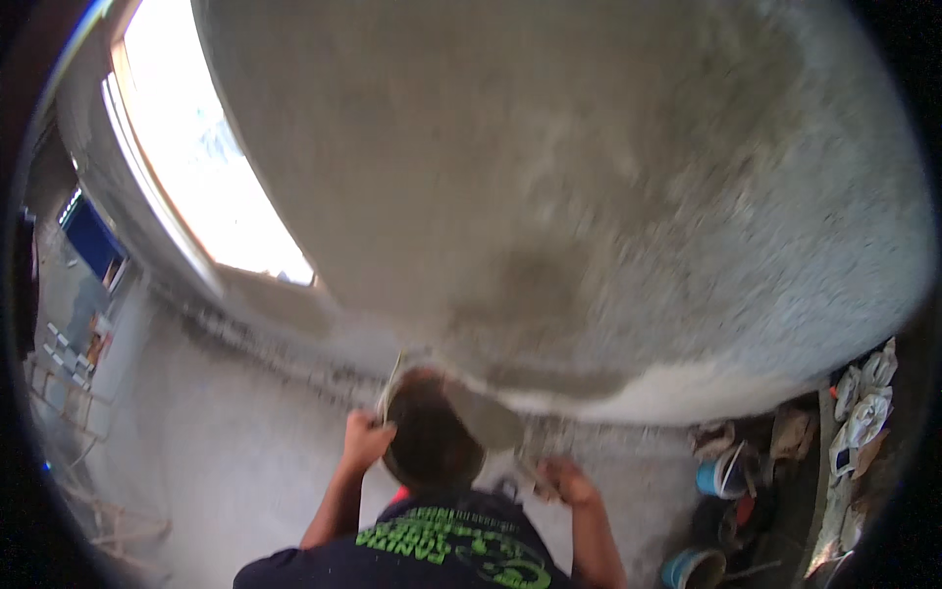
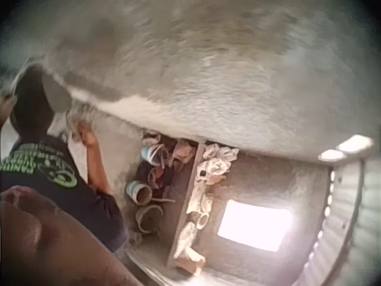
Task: The person plasters a wall by repeatedly scooping mortar from a handheld bucket with a trowel and spreading and smoothing it across the wall surface.
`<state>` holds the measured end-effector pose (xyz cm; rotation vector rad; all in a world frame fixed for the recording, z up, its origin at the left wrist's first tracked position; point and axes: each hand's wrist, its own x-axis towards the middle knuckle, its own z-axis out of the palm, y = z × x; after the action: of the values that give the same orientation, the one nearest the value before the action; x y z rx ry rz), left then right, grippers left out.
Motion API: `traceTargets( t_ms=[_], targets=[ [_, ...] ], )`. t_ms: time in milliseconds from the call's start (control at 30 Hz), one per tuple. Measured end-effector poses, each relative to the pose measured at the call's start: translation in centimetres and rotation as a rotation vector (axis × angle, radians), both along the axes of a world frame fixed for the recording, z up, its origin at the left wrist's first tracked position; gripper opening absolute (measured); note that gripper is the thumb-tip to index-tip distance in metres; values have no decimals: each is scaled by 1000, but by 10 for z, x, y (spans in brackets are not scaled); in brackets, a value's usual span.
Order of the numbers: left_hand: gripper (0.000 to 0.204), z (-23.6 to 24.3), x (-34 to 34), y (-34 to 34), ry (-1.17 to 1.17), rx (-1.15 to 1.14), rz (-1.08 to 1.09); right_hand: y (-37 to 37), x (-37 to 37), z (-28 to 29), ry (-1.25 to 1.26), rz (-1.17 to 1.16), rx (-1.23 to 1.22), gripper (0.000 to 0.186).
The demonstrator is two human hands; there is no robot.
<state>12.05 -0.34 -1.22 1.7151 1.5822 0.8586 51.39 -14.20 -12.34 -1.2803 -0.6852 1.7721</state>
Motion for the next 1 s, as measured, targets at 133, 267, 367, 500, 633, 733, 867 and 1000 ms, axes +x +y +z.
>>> traceTargets(
  t_ms=[133, 267, 367, 500, 633, 733, 867, 1000],
  targets=[
    [26, -13, -7, 23, 79, -127, 74, 4, -12, 22, 179, -8, 87, 42],
    [25, -37, -27, 40, -23, -102, 110, 18, -34, 60, 400, -146, 194, 53],
    [16, -43, -41, 48, -160, -142, 106, 36, -39, 101, 408, -207, 382, 56],
    [11, -31, -58, 50, -346, -159, 100, 58, -32, 166, 480, -258, 568, 61],
    [11, -27, -77, 56, -356, -95, 98, 65, -24, 225, 285, -567, 653, 55],
    [12, -32, -97, 63, -347, -65, 104, 74, -24, 257, -39, -776, 855, 53],
    [18, -41, -121, 56, -173, 77, 129, 82, -23, 293, -165, -923, 1081, 54],
    [18, -47, -130, 50, -263, -34, 206, 106, -13, 324, -276, -944, 1034, 52]
  ],
)
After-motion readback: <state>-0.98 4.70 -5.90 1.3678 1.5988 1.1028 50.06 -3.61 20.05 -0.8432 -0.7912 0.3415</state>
